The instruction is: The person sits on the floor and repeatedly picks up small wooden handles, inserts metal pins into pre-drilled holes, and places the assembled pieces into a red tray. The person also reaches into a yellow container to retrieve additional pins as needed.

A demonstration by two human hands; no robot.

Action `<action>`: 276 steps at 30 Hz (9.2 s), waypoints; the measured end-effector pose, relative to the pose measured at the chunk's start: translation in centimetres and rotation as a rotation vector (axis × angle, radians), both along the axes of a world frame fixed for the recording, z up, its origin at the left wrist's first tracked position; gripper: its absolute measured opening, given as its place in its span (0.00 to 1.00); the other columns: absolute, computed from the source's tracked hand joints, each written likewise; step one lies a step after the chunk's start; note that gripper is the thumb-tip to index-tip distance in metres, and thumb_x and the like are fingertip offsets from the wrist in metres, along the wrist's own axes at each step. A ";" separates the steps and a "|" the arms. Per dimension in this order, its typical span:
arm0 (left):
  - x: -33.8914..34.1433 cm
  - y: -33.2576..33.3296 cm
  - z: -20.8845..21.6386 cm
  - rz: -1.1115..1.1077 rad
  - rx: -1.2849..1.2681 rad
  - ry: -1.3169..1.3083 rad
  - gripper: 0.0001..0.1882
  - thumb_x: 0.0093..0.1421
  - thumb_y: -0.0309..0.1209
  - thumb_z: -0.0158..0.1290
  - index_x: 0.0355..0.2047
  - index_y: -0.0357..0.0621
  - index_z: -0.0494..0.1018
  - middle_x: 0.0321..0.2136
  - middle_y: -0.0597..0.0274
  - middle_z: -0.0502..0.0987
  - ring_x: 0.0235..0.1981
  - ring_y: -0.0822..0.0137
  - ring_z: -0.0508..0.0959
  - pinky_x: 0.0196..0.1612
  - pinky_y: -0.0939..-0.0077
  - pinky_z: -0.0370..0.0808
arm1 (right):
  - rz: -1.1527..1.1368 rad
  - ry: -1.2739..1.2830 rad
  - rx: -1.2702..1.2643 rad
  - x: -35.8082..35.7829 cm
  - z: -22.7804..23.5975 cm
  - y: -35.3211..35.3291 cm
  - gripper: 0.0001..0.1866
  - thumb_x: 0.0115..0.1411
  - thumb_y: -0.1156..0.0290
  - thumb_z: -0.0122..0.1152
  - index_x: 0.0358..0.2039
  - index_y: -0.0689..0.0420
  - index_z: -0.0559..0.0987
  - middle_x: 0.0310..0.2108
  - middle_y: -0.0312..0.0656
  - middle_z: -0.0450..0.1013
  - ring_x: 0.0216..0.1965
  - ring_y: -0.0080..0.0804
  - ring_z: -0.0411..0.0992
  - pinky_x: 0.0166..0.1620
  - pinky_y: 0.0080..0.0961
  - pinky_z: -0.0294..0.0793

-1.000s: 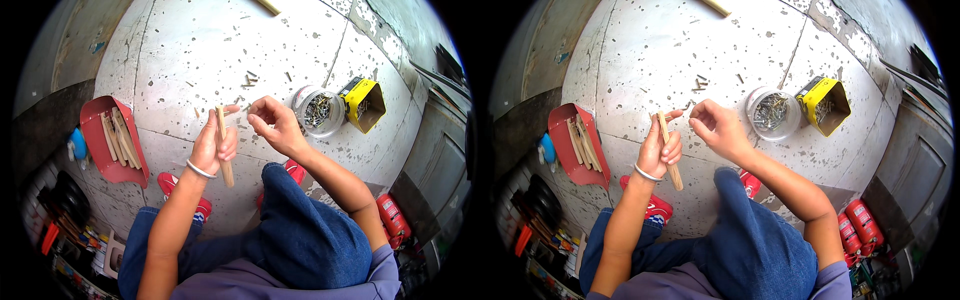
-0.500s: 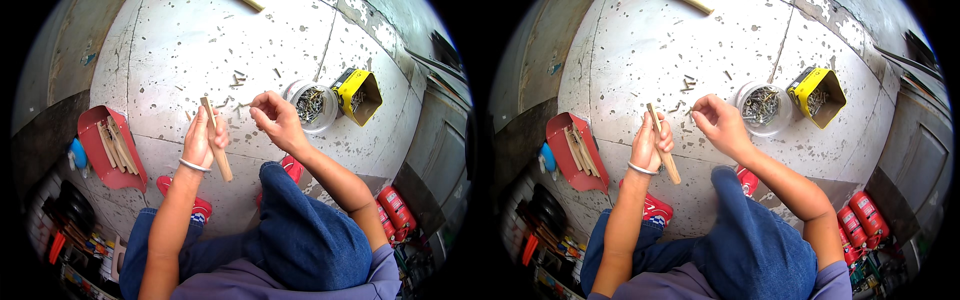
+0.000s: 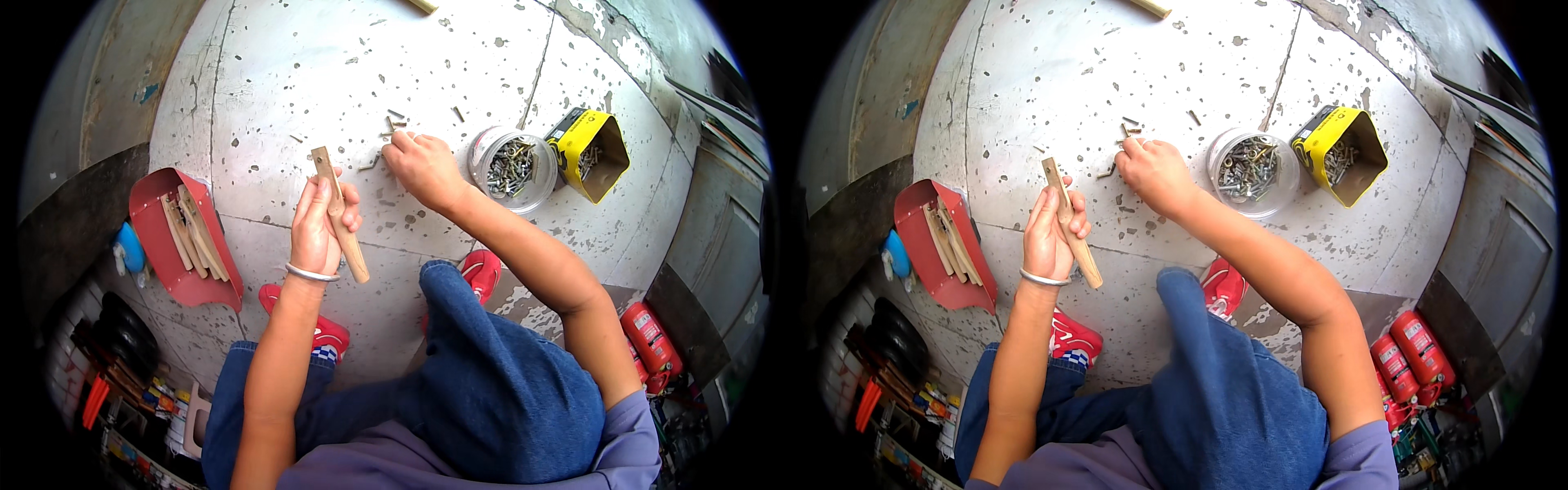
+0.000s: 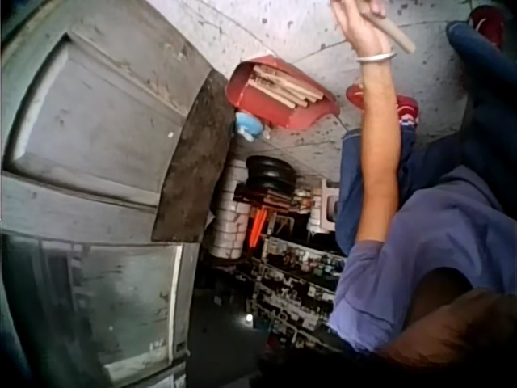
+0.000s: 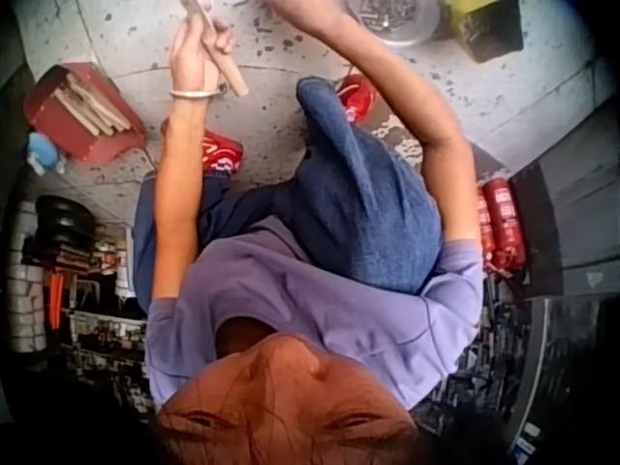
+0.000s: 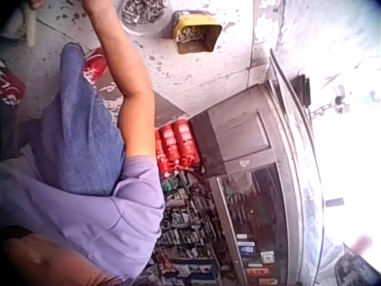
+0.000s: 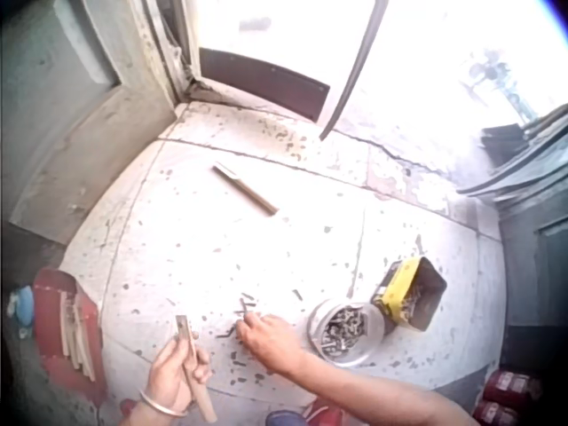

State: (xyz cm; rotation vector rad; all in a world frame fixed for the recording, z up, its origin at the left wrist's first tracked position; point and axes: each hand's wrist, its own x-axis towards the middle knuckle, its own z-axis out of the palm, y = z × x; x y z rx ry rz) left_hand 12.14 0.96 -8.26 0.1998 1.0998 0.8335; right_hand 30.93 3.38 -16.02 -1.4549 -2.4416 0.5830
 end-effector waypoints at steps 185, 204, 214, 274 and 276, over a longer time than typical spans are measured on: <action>7.8 -2.1 0.2 -0.363 -0.283 -0.029 0.11 0.58 0.34 0.57 0.36 0.40 0.74 0.24 0.69 0.71 0.13 0.82 0.62 0.17 0.85 0.58 | -0.119 0.276 -0.007 8.0 8.8 -6.3 0.09 0.44 0.74 0.59 0.25 0.53 0.68 0.22 0.34 0.62 0.21 0.27 0.68 0.22 0.24 0.70; 3.0 -0.4 0.6 -0.646 -0.067 0.258 0.12 0.57 0.30 0.57 0.37 0.38 0.70 0.28 0.61 0.73 0.13 0.81 0.64 0.16 0.86 0.62 | -0.307 0.741 -0.281 3.3 5.7 -7.3 0.06 0.47 0.75 0.59 0.23 0.53 0.70 0.22 0.38 0.64 0.20 0.36 0.68 0.21 0.30 0.67; 1.7 0.1 -0.4 -0.507 -0.191 0.056 0.07 0.61 0.32 0.50 0.33 0.41 0.67 0.24 0.62 0.71 0.10 0.82 0.59 0.13 0.88 0.58 | -0.191 0.607 -0.138 3.6 5.8 -7.2 0.06 0.50 0.75 0.58 0.25 0.57 0.69 0.24 0.41 0.66 0.22 0.42 0.69 0.24 0.34 0.68; 1.3 -4.5 -4.6 -1.018 -0.096 0.416 0.21 0.67 0.47 0.37 0.36 0.41 0.66 0.18 0.67 0.66 0.15 0.77 0.65 0.18 0.82 0.63 | -0.654 0.624 -0.552 3.7 3.1 -8.3 0.06 0.51 0.75 0.63 0.31 0.58 0.76 0.24 0.41 0.72 0.24 0.30 0.71 0.29 0.25 0.71; 1.3 -4.2 -4.5 -0.931 -0.132 0.397 0.19 0.67 0.46 0.38 0.38 0.41 0.66 0.18 0.68 0.66 0.15 0.78 0.65 0.18 0.82 0.63 | -0.716 0.605 -0.428 3.3 1.8 -8.1 0.06 0.52 0.75 0.61 0.32 0.57 0.76 0.26 0.42 0.71 0.26 0.36 0.71 0.30 0.29 0.71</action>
